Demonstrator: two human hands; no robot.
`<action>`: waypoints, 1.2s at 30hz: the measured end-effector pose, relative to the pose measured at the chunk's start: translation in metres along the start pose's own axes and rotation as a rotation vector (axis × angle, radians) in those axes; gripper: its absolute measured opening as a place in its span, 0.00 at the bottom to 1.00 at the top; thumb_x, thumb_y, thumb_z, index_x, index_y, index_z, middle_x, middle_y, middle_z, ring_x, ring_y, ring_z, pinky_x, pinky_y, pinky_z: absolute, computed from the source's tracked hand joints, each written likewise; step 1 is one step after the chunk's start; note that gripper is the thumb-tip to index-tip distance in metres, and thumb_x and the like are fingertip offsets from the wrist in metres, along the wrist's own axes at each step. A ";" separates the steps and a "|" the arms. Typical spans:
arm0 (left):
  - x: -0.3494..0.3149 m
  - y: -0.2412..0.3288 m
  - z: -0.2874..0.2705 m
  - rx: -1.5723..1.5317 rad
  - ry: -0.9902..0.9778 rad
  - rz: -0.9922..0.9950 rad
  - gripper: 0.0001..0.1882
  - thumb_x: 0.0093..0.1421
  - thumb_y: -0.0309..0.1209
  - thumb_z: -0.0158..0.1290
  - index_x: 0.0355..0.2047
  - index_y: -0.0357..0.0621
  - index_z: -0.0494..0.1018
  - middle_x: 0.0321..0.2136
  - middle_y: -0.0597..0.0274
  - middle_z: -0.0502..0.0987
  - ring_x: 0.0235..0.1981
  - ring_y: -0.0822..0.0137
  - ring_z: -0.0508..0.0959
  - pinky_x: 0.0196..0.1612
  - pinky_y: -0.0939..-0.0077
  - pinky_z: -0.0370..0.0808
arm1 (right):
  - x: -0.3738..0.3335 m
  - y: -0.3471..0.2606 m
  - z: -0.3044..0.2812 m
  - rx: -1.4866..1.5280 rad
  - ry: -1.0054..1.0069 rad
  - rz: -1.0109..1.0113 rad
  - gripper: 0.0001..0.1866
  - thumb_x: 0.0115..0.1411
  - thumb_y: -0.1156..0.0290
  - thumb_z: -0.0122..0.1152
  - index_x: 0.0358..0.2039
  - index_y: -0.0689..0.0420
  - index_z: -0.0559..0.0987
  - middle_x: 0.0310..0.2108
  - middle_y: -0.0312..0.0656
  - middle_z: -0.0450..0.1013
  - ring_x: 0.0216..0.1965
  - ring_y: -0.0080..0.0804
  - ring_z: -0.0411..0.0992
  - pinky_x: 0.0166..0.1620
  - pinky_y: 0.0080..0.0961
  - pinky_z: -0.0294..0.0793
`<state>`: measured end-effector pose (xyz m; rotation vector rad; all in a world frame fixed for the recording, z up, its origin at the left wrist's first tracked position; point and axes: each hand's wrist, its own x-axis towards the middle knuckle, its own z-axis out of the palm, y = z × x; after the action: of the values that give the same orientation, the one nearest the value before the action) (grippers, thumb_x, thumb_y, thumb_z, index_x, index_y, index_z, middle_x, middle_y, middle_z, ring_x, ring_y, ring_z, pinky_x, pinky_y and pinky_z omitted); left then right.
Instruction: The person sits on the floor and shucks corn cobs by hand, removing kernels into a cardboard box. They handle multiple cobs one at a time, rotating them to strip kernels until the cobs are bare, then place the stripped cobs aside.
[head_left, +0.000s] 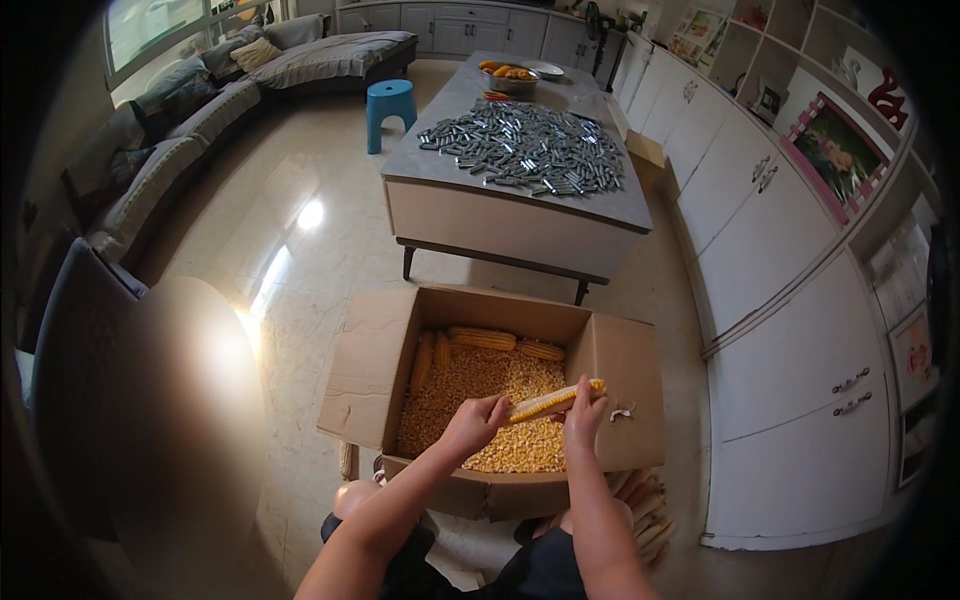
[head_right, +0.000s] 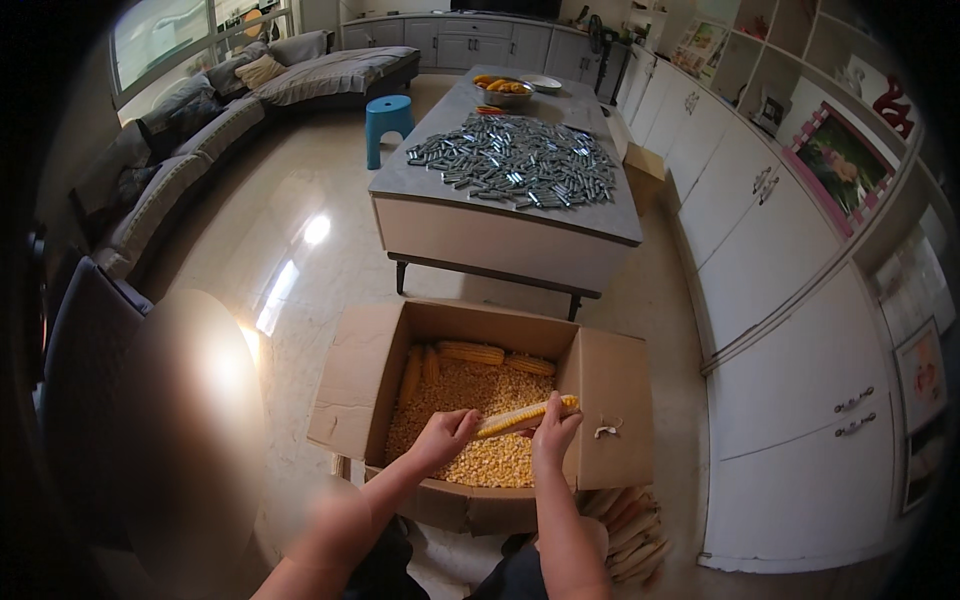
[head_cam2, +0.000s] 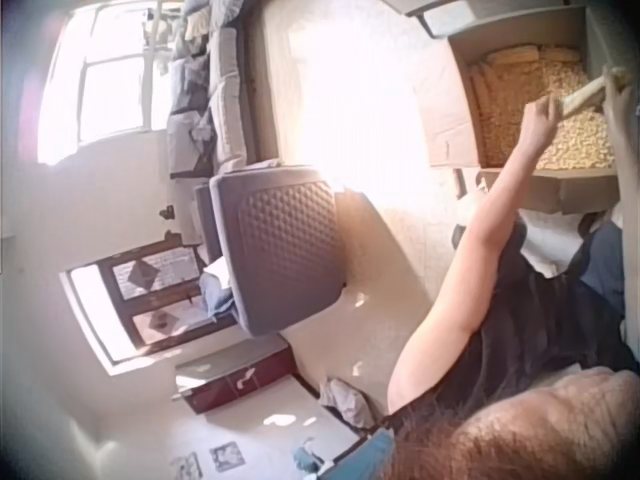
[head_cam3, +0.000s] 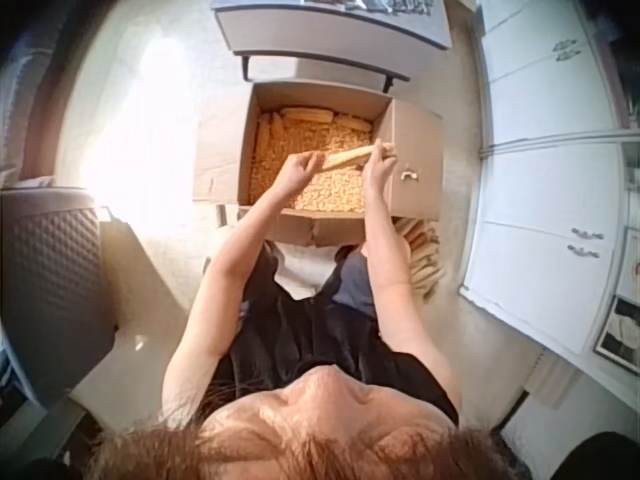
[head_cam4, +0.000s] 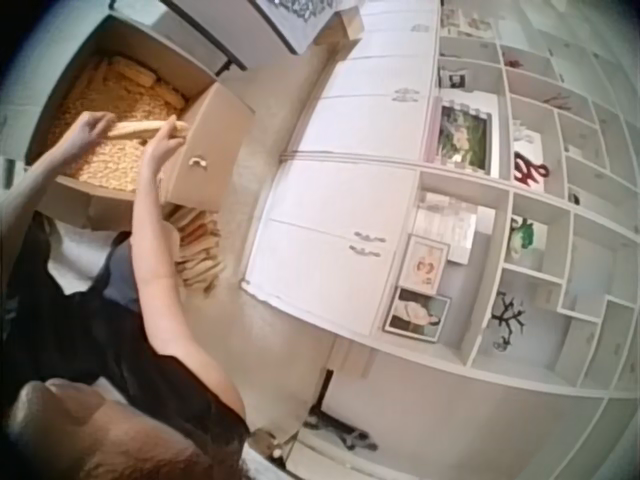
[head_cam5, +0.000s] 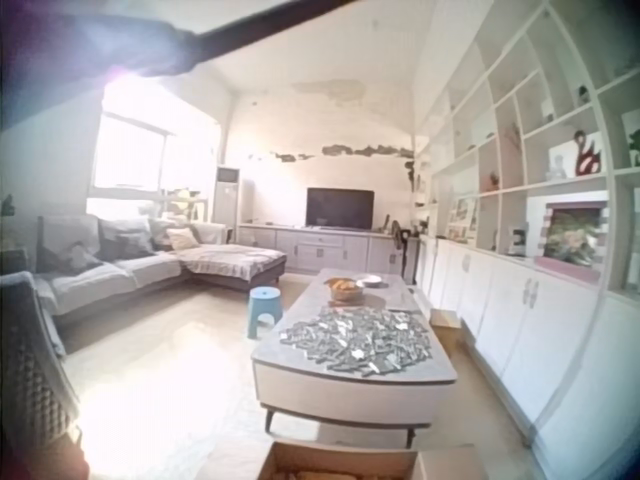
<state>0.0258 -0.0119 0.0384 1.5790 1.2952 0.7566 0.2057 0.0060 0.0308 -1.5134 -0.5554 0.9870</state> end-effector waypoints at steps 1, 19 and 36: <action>0.001 -0.001 0.000 -0.012 0.016 -0.022 0.19 0.62 0.40 0.42 0.39 0.36 0.72 0.18 0.56 0.73 0.19 0.71 0.71 0.27 0.75 0.70 | 0.001 0.002 0.000 0.024 0.007 -0.004 0.22 0.59 0.54 0.49 0.39 0.60 0.58 0.31 0.46 0.65 0.17 0.30 0.69 0.14 0.23 0.71; 0.001 0.008 -0.019 -0.379 -0.162 -0.226 0.22 0.64 0.44 0.37 0.42 0.37 0.69 0.27 0.60 0.74 0.21 0.76 0.71 0.25 0.82 0.70 | 0.016 0.010 -0.003 0.042 0.041 0.128 0.21 0.56 0.49 0.51 0.30 0.56 0.66 0.22 0.37 0.67 0.19 0.24 0.69 0.15 0.18 0.70; 0.001 0.002 -0.020 -0.280 -0.098 -0.095 0.21 0.64 0.43 0.36 0.39 0.37 0.70 0.18 0.61 0.68 0.22 0.71 0.69 0.28 0.77 0.68 | 0.027 0.019 -0.011 0.114 -0.052 0.302 0.30 0.54 0.47 0.53 0.42 0.59 0.57 0.37 0.47 0.63 0.27 0.30 0.71 0.17 0.21 0.74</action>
<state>0.0087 -0.0058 0.0482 1.3049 1.1306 0.7557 0.2261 0.0177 0.0051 -1.4987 -0.3052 1.2715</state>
